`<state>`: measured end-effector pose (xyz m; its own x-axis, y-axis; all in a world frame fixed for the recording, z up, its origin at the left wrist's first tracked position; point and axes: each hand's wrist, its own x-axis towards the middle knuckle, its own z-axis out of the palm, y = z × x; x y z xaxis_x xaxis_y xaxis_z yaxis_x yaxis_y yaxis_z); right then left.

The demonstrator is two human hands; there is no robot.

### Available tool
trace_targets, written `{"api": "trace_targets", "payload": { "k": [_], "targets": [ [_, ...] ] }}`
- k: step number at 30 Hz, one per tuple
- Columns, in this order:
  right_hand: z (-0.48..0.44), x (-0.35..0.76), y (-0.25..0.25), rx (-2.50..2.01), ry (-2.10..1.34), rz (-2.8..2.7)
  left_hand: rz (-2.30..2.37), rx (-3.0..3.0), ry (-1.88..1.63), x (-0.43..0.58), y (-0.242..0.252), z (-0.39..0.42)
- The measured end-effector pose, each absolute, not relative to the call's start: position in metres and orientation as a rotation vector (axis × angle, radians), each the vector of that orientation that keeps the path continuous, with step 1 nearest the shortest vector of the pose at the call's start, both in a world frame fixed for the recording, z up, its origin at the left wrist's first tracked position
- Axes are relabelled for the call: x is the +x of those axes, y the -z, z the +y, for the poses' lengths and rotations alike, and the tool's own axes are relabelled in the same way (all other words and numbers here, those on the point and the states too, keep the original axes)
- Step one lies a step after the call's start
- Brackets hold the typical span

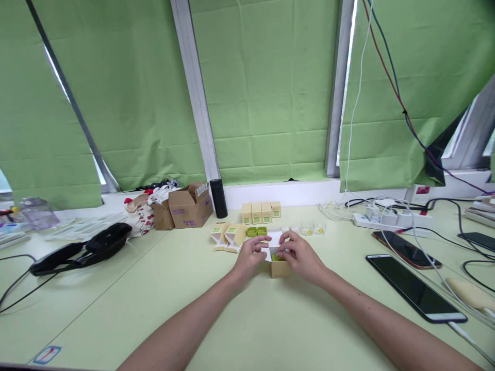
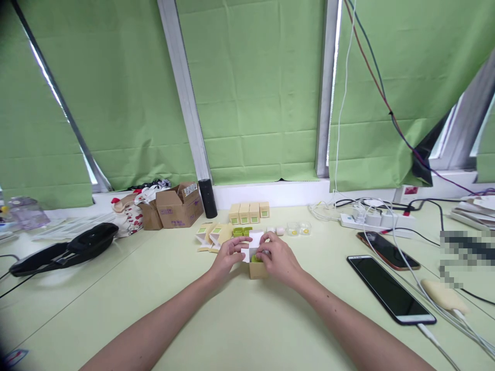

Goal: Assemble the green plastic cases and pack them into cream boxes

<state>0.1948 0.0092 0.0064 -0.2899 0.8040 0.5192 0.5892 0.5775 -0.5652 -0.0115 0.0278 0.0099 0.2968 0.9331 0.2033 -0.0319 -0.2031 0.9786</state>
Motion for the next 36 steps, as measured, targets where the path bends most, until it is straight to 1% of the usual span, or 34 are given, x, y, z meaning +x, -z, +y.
{"api": "trace_targets", "payload": {
  "k": [5,11,23,36],
  "targets": [
    [0.011,0.196,-0.003,-1.061,-0.364,-1.969,0.868,1.477,-1.122,-0.011,-0.013,0.025],
    [0.013,0.202,0.001,-0.985,-0.389,-1.761,0.88,1.492,-1.135,-0.012,-0.013,0.024],
    [0.018,0.204,0.008,-1.031,-0.48,-1.529,0.89,1.457,-1.153,-0.009,-0.012,0.027],
    [0.025,0.199,0.015,-1.107,-0.834,-1.296,0.842,1.497,-1.117,-0.004,-0.006,0.022]
  ]
}}
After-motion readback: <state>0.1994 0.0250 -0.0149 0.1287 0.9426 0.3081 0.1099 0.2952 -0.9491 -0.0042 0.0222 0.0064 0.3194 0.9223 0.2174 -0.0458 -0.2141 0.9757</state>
